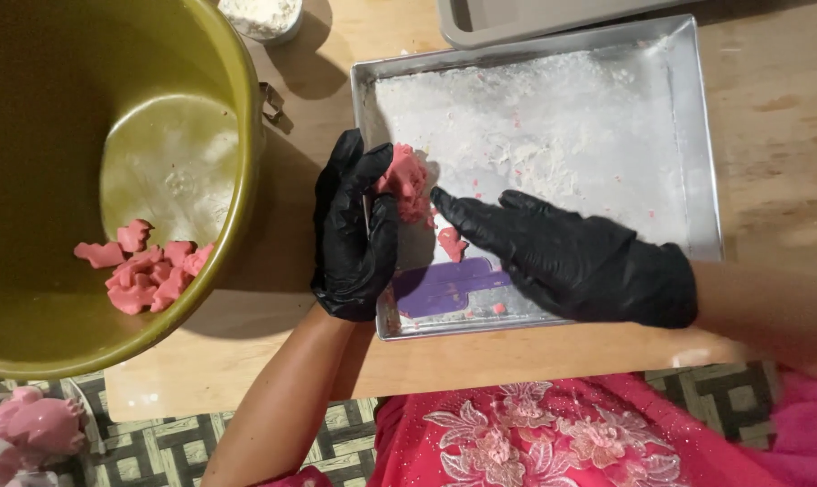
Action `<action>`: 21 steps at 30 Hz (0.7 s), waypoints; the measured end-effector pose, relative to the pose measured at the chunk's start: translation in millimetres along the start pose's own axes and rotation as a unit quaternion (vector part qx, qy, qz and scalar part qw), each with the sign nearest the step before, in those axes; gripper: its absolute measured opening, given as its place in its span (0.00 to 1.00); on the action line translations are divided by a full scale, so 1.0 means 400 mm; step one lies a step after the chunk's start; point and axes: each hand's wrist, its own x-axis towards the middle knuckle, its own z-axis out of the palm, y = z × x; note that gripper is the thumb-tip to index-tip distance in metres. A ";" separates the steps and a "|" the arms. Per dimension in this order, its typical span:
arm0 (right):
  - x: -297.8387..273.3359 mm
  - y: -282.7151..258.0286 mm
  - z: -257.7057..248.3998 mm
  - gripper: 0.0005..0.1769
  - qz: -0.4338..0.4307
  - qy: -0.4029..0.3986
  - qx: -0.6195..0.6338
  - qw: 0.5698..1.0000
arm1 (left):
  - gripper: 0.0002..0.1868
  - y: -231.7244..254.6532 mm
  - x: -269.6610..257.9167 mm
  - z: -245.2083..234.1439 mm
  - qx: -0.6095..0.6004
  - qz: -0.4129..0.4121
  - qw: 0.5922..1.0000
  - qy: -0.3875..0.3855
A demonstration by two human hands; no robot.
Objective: Cutting small shapes from pink dough using a cookie cutter on a floured tray
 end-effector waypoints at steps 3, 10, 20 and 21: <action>-0.004 0.053 -0.030 0.33 0.016 0.014 -0.087 0.996 | 0.19 -0.002 0.003 0.004 0.029 -0.056 0.998 -0.012; -0.011 0.111 0.017 0.32 -0.006 -0.006 0.030 1.000 | 0.19 -0.003 0.012 -0.003 0.030 -0.020 0.999 -0.011; 0.007 0.116 0.030 0.33 -0.092 0.003 -0.038 0.995 | 0.18 -0.017 0.022 -0.007 -0.001 0.000 1.000 0.019; 0.010 0.114 0.026 0.33 -0.089 0.004 -0.039 0.995 | 0.18 -0.020 0.022 -0.008 0.003 0.004 1.000 0.019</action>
